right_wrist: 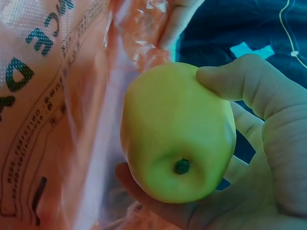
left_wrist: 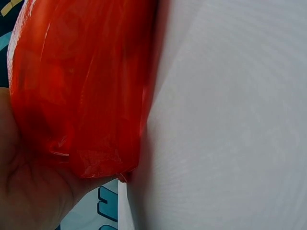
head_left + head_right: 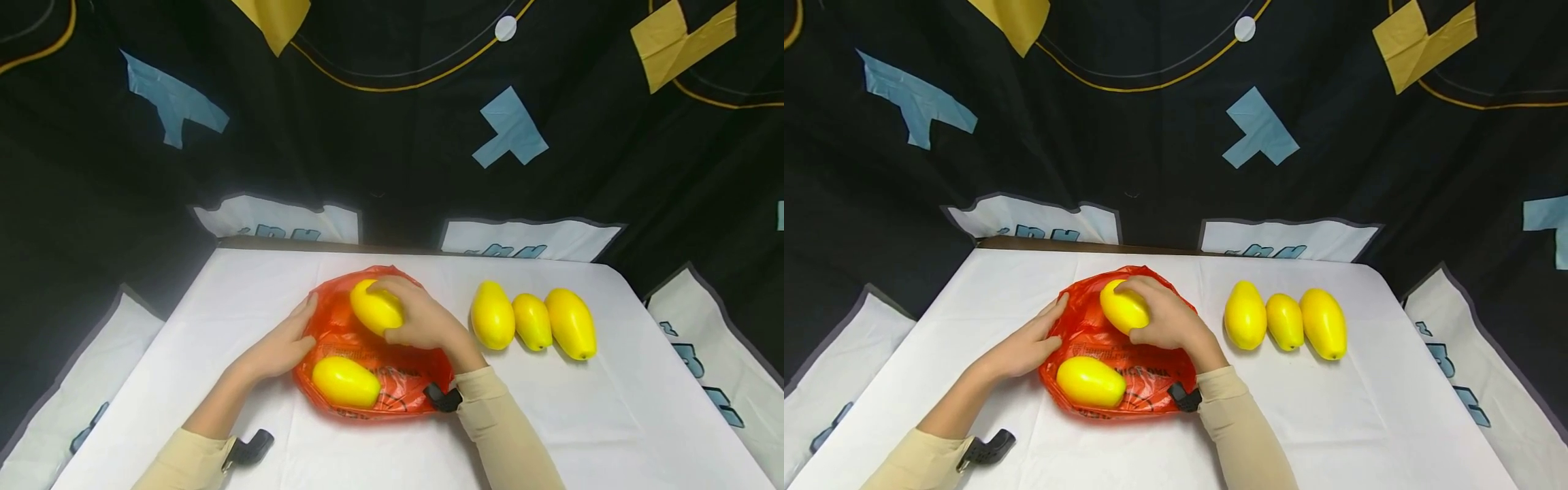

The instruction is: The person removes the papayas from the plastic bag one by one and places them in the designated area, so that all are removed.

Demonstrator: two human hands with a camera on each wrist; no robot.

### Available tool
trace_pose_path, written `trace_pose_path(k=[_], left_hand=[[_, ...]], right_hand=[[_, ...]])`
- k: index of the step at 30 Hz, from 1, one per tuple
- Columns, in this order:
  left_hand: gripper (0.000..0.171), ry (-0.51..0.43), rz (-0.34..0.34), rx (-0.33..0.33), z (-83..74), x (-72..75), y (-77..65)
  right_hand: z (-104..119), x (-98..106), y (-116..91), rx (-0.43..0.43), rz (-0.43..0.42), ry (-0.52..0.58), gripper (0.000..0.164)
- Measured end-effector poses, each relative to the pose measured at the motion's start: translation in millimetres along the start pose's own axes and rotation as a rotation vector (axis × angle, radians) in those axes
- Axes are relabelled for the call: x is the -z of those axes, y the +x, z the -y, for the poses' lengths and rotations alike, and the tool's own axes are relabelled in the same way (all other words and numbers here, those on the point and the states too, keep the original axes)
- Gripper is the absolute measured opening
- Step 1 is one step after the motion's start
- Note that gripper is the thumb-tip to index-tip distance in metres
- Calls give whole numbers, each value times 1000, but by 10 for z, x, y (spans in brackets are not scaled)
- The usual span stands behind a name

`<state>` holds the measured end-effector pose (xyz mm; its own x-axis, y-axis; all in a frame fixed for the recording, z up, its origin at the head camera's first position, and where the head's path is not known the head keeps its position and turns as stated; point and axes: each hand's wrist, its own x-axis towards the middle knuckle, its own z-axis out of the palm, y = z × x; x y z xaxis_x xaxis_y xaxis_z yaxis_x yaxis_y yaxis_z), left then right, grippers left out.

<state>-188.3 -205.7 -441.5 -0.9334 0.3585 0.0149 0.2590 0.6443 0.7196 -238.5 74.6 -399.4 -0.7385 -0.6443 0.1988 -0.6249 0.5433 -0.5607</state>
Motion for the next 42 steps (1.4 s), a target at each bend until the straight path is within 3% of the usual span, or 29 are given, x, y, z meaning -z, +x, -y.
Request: trace_pose_path(k=[24, 42], left_hand=[[73, 14, 6, -4, -4, 0, -2], [74, -1, 8, -13, -4, 2, 7]], right_hand=[[110, 374, -312, -16, -126, 2, 72], [101, 623, -525, -130, -222, -27, 73]])
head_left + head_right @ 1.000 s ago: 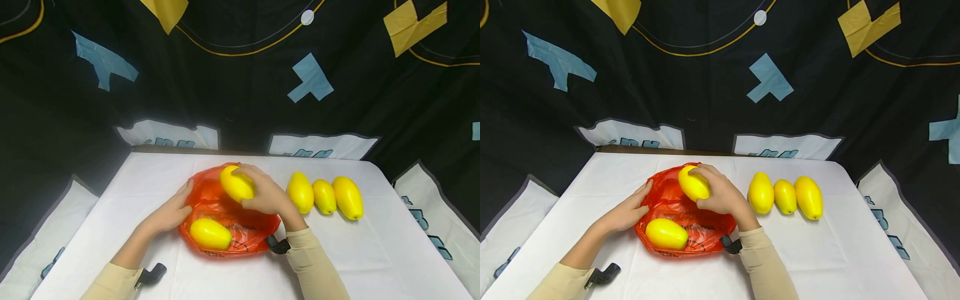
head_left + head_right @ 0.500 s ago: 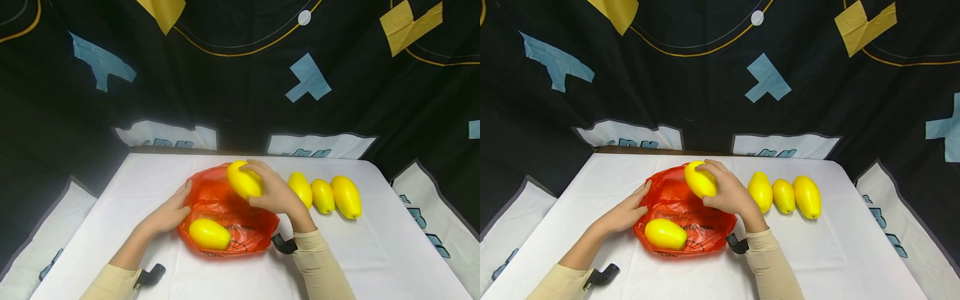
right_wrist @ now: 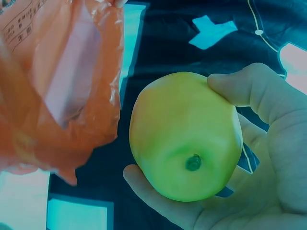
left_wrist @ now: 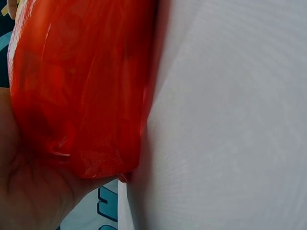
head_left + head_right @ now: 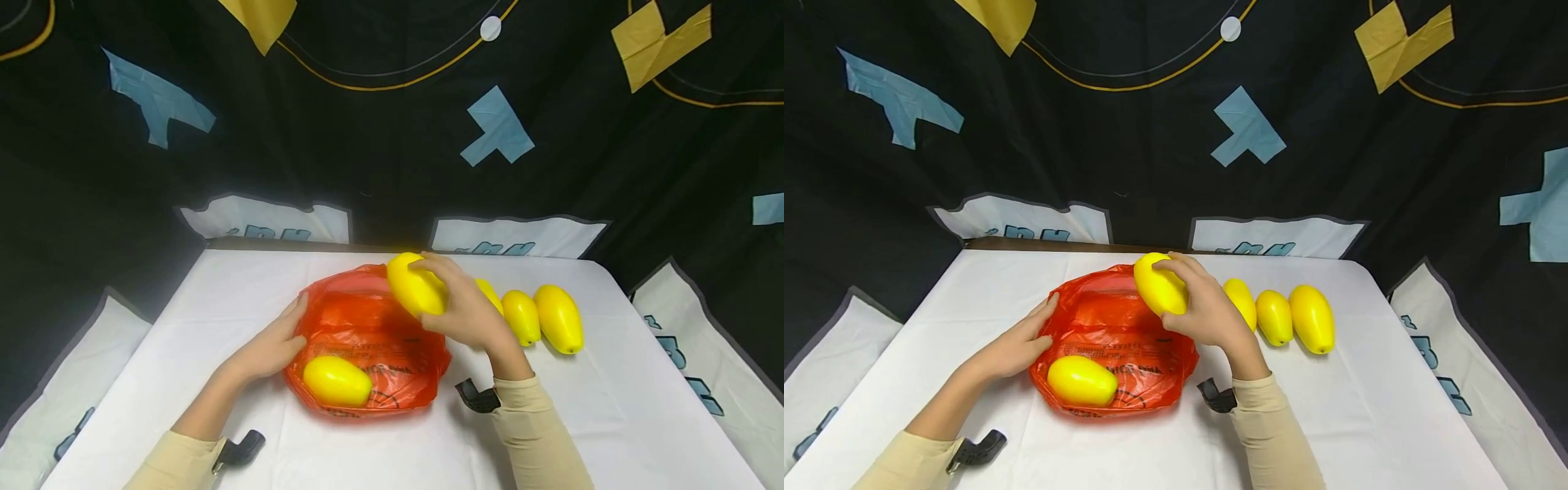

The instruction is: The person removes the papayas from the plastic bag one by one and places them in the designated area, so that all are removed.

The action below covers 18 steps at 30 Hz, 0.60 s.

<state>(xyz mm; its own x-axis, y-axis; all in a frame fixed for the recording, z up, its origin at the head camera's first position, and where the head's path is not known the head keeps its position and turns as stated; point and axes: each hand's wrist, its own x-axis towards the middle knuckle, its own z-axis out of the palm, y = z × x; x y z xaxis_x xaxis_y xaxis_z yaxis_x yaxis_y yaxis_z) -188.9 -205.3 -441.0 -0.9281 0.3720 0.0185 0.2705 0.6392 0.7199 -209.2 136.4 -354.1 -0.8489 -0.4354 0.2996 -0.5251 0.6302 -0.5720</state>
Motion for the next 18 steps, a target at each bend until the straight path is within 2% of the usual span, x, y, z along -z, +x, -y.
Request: trace_pose_path(k=[18], left_hand=[[75, -10, -3, 20, -4, 8, -24]], right_hand=[[-143, 207, -159, 48, -55, -21, 73]])
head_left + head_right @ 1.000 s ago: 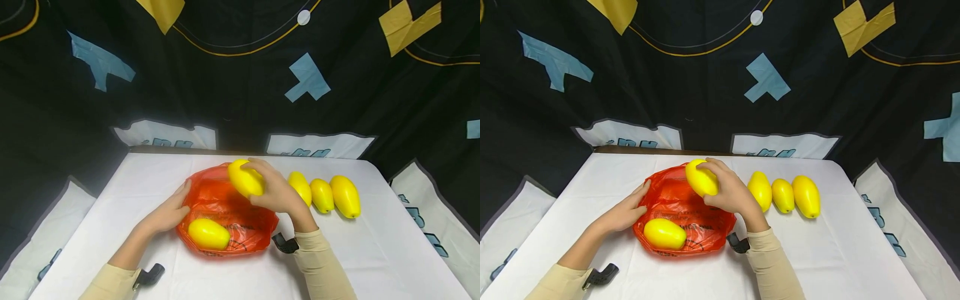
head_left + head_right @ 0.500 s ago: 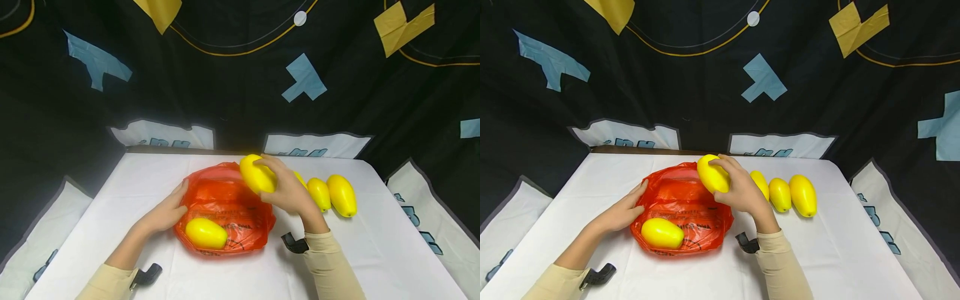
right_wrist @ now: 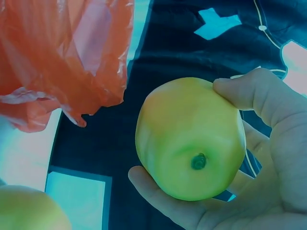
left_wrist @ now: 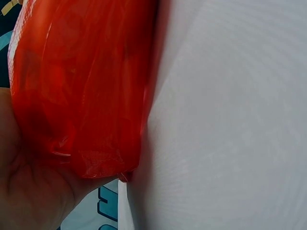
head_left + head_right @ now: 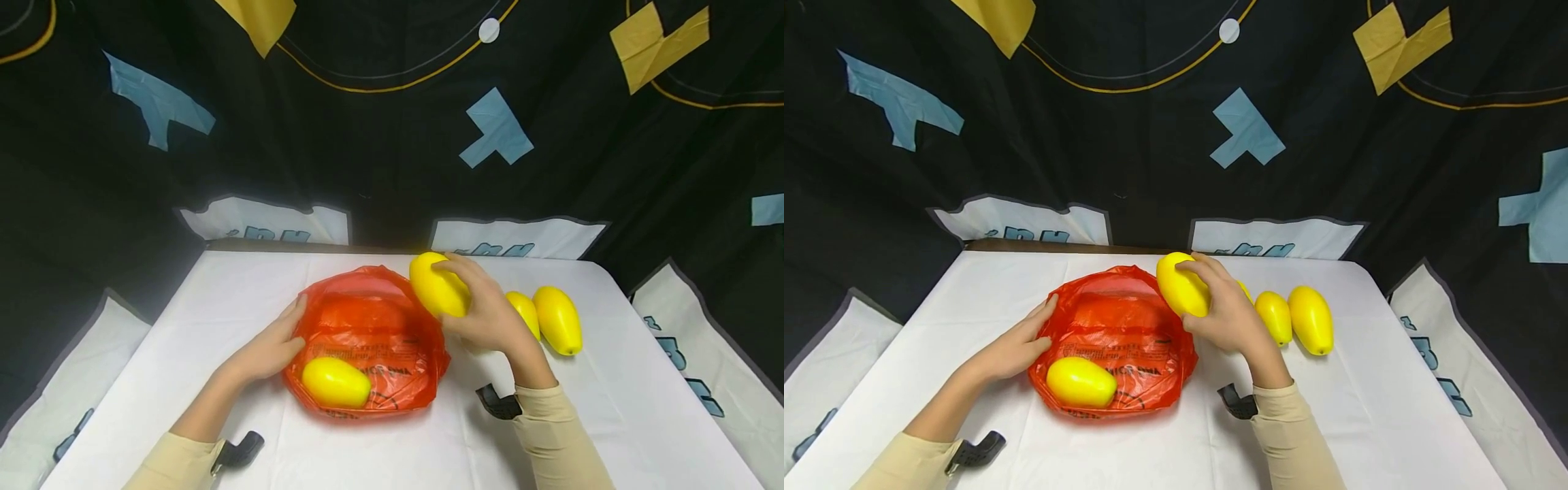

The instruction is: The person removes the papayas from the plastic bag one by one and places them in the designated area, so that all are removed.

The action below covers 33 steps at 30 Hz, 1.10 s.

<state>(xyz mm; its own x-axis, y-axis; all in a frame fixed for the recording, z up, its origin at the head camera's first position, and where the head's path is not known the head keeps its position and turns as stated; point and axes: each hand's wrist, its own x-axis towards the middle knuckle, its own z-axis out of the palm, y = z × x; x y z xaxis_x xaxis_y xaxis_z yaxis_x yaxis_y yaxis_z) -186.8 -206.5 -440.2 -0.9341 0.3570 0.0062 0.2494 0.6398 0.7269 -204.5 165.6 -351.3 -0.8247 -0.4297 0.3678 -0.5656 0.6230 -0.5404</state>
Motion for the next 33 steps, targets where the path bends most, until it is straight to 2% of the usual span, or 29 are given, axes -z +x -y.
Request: trace_pose_path(k=[16, 33], left_hand=[[74, -8, 5, 3, 16, -5, 17], [74, 5, 4, -1, -8, 1, 16]], right_hand=[[-94, 91, -164, -84, -27, -27, 72], [-239, 188, -404, -90, -46, -41, 70]])
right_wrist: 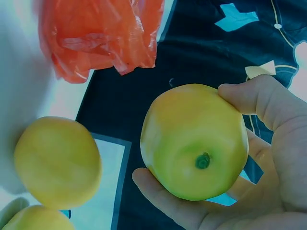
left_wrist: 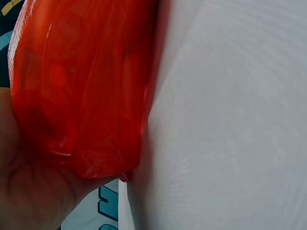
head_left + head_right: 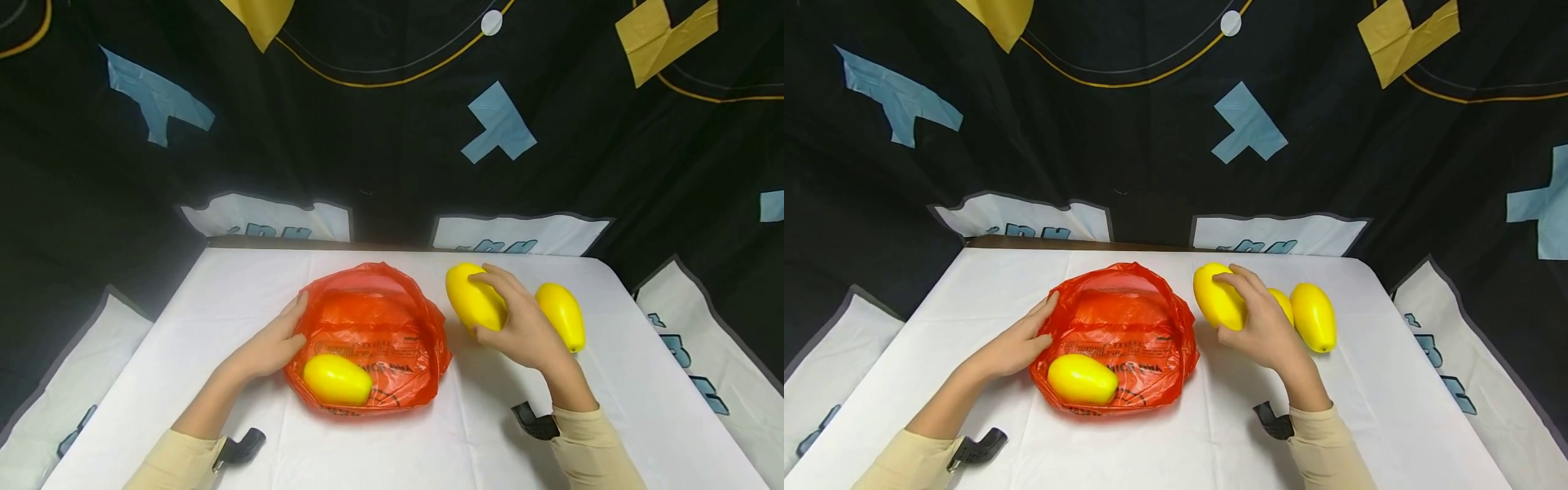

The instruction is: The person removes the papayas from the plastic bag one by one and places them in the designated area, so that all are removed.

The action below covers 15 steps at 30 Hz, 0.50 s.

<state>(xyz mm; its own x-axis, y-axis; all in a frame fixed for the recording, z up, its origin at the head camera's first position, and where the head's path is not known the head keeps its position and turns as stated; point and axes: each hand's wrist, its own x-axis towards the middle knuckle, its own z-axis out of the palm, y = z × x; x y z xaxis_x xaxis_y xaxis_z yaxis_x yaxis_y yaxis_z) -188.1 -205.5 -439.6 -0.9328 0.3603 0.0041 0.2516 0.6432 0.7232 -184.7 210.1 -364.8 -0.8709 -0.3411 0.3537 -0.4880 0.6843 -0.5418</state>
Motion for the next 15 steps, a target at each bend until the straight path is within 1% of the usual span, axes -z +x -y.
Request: trace_pose_path(k=[8, 15], left_hand=[[75, -3, -1, 4, -1, -3, 3], [74, -7, 1, 4, -11, 2, 0]], right_hand=[[-48, 3, -63, 7, -5, -15, 70], [-90, 6, -119, -5, 4, -41, 69]])
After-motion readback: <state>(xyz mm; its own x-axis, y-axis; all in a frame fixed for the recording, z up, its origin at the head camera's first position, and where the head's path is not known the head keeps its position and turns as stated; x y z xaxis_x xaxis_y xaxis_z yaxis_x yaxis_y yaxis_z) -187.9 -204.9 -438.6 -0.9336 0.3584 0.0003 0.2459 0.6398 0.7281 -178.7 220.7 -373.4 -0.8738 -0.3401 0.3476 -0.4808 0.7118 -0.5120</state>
